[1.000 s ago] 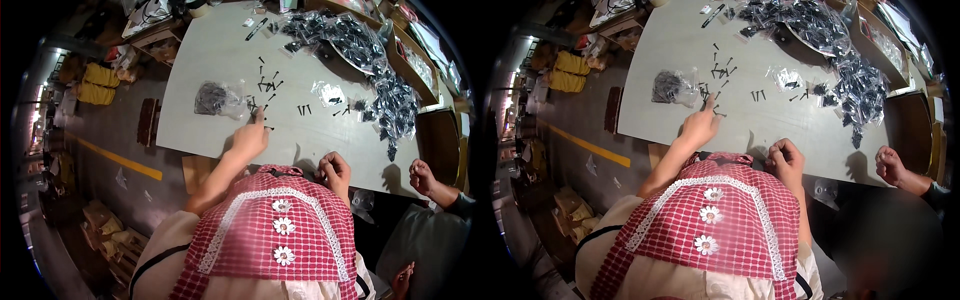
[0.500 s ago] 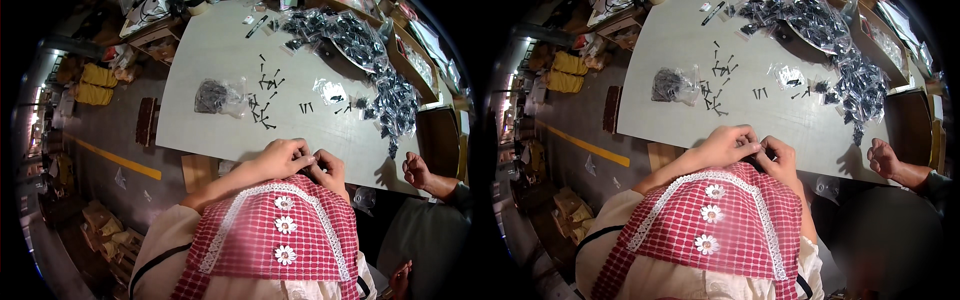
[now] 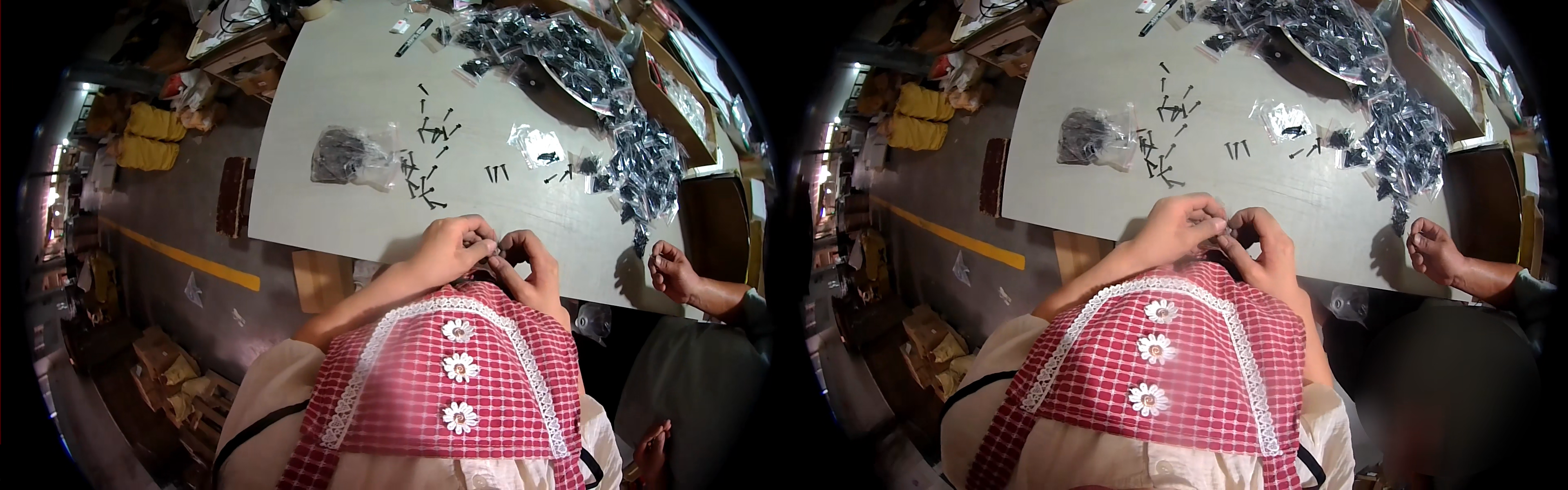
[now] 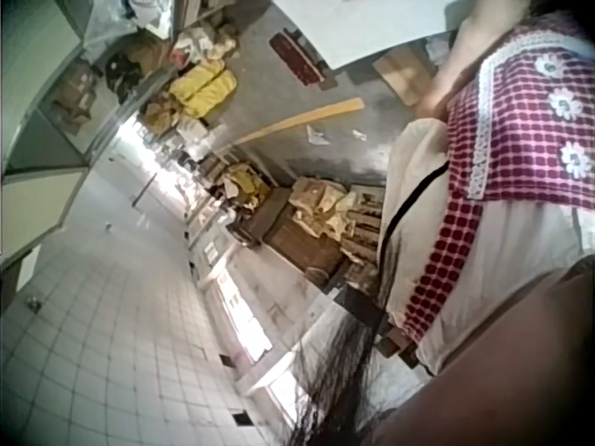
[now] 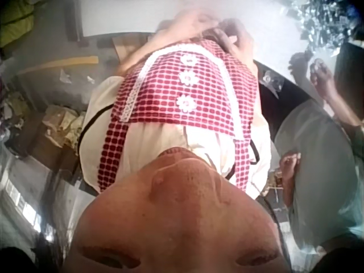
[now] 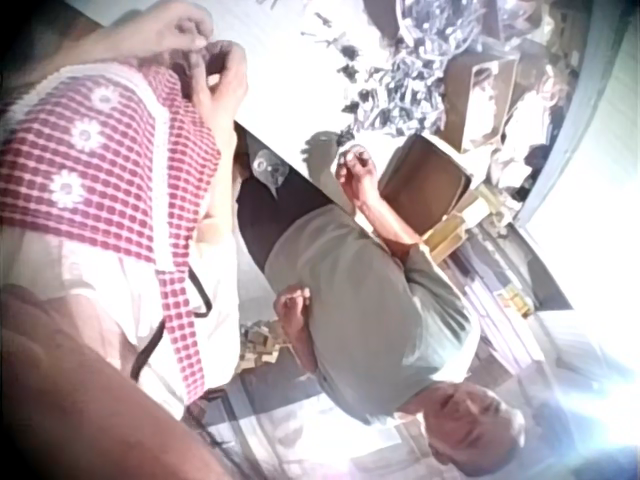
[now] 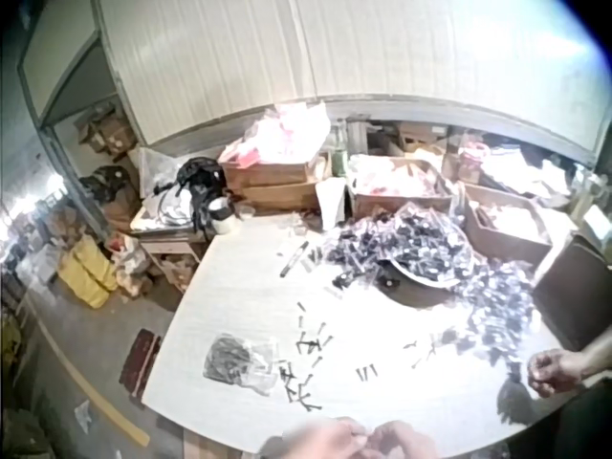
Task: The person sorts small black screws on a table, picking them up from a plastic bag and arranging them into small groups. They handle the screws one at a time, occasionally placing them back into the bag or repositioning them on the table.
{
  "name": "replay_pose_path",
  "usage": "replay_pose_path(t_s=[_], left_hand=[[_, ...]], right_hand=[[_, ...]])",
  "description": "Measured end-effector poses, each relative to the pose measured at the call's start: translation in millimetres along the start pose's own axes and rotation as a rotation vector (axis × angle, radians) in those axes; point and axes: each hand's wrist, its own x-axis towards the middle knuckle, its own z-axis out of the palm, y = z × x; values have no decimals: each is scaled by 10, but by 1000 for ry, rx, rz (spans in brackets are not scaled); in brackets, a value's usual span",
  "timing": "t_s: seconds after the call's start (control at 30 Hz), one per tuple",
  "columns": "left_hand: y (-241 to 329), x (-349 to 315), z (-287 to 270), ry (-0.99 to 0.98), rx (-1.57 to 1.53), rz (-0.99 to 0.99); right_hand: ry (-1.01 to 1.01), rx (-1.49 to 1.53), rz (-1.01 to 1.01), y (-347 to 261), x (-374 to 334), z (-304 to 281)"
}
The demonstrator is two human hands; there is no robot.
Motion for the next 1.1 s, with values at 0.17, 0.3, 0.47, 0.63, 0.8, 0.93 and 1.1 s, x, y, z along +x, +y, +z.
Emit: replay_pose_path(t_s=[0.17, 0.3, 0.47, 0.63, 0.8, 0.93, 1.1], left_hand=[[-13, 21, -44, 3, 100, 99], [40, 25, -38, 18, 98, 87], [53, 26, -32, 69, 129, 115], [79, 66, -47, 60, 143, 84], [-141, 285, -92, 108, 96, 147], [-265, 354, -350, 315, 174, 4], [-155, 77, -358, 189, 188, 40]], right_hand=[[14, -86, -115, 51, 31, 29], [35, -67, -88, 28, 31, 36], [34, 33, 84, -58, 37, 8], [38, 160, 196, -59, 46, 5], [55, 201, 239, 74, 222, 57], [73, 33, 25, 180, 340, 143], [0, -30, -29, 77, 310, 162]])
